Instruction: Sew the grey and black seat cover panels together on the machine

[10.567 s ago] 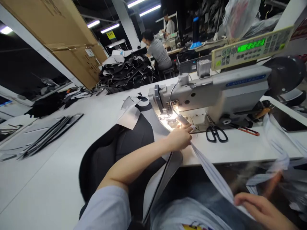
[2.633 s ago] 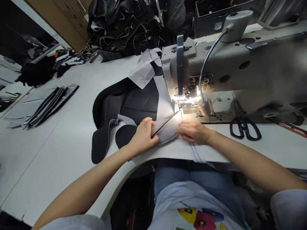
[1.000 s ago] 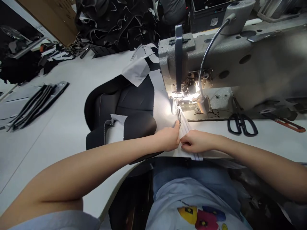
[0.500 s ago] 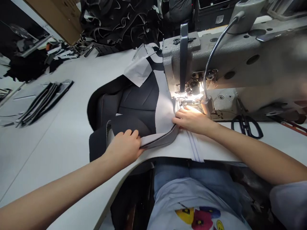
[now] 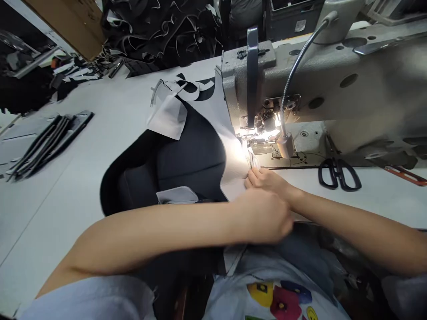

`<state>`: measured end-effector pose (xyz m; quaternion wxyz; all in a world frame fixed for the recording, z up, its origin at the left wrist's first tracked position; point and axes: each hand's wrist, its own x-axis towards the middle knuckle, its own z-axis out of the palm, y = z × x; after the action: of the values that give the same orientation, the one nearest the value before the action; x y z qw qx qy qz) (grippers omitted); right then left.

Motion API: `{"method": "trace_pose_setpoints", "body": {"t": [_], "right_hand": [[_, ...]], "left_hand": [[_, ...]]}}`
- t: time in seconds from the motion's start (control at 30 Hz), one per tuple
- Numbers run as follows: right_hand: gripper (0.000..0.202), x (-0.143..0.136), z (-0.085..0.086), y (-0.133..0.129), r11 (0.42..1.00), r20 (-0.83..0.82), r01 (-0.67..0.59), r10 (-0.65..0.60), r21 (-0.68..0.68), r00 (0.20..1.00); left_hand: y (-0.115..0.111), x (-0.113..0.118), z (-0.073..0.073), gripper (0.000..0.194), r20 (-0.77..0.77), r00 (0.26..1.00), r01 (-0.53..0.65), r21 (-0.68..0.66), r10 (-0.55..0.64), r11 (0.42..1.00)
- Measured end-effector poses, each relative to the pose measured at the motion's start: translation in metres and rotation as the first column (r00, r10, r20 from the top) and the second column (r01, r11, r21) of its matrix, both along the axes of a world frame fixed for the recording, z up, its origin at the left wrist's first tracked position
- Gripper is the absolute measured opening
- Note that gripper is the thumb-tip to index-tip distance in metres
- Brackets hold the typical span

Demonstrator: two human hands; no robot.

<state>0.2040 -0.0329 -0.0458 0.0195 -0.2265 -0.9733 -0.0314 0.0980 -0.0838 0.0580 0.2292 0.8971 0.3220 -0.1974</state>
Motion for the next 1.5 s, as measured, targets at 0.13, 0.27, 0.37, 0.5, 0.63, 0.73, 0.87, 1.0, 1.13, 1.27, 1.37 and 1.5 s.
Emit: {"method": "trace_pose_setpoints", "body": {"t": [0.13, 0.27, 0.37, 0.5, 0.63, 0.73, 0.87, 1.0, 1.13, 1.27, 1.37, 1.5], "right_hand": [[0.02, 0.025, -0.007, 0.01, 0.885, -0.089, 0.438, -0.455, -0.159, 0.886], [0.035, 0.034, 0.003, 0.031, 0.689, 0.121, 0.674, -0.67, -0.267, 0.733], [0.022, 0.033, 0.014, 0.037, 0.742, 0.241, 0.452, -0.383, -0.494, 0.892], [0.037, 0.039, 0.017, 0.031, 0.7, 0.097, 0.228, -0.222, -0.676, 0.97], [0.043, 0.045, 0.003, 0.031, 0.709, -0.064, 0.342, -0.478, -0.617, 0.876], [0.041, 0.037, -0.014, 0.038, 0.756, -0.252, 0.561, -0.647, -0.338, 0.719], [0.033, 0.017, -0.032, 0.048, 0.86, -0.335, 0.485, -0.508, -0.157, 0.794], [0.029, 0.007, -0.047, 0.052, 0.866, -0.399, 0.474, -0.495, -0.156, 0.772], [0.027, 0.008, -0.059, 0.052, 0.901, -0.553, 0.415, -0.413, -0.13, 0.723], [0.028, 0.006, -0.064, 0.056, 0.922, -0.557, 0.372, -0.364, -0.104, 0.747], [0.031, 0.005, -0.067, 0.06, 0.939, -0.555, 0.329, -0.327, -0.1, 0.765], [0.034, 0.009, -0.067, 0.063, 0.915, -0.599, 0.386, -0.374, -0.115, 0.708]], "left_hand": [[0.029, -0.014, -0.036, 0.04, -0.094, 0.916, -0.38, 0.106, 0.39, 0.919], [0.035, -0.029, -0.045, 0.061, -0.157, 0.882, -0.43, 0.12, 0.445, 0.895], [0.04, -0.031, -0.037, 0.08, -0.205, 0.863, -0.453, 0.089, 0.461, 0.887], [0.046, -0.037, -0.03, 0.08, -0.205, 0.865, -0.456, 0.061, 0.458, 0.888], [0.046, -0.037, -0.036, 0.075, -0.22, 0.87, -0.427, 0.113, 0.442, 0.897], [0.046, -0.031, -0.042, 0.07, -0.238, 0.882, -0.383, 0.139, 0.407, 0.913], [0.047, -0.028, -0.044, 0.068, -0.231, 0.893, -0.363, 0.133, 0.385, 0.922], [0.048, -0.029, -0.046, 0.068, -0.221, 0.897, -0.362, 0.133, 0.383, 0.923], [0.054, -0.028, -0.052, 0.064, -0.177, 0.883, -0.407, 0.174, 0.435, 0.897], [0.064, -0.026, -0.054, 0.065, -0.135, 0.874, -0.44, 0.189, 0.467, 0.878], [0.066, -0.027, -0.049, 0.075, -0.147, 0.868, -0.453, 0.155, 0.474, 0.878], [0.061, -0.031, -0.044, 0.076, -0.182, 0.871, -0.445, 0.102, 0.457, 0.889]]}}
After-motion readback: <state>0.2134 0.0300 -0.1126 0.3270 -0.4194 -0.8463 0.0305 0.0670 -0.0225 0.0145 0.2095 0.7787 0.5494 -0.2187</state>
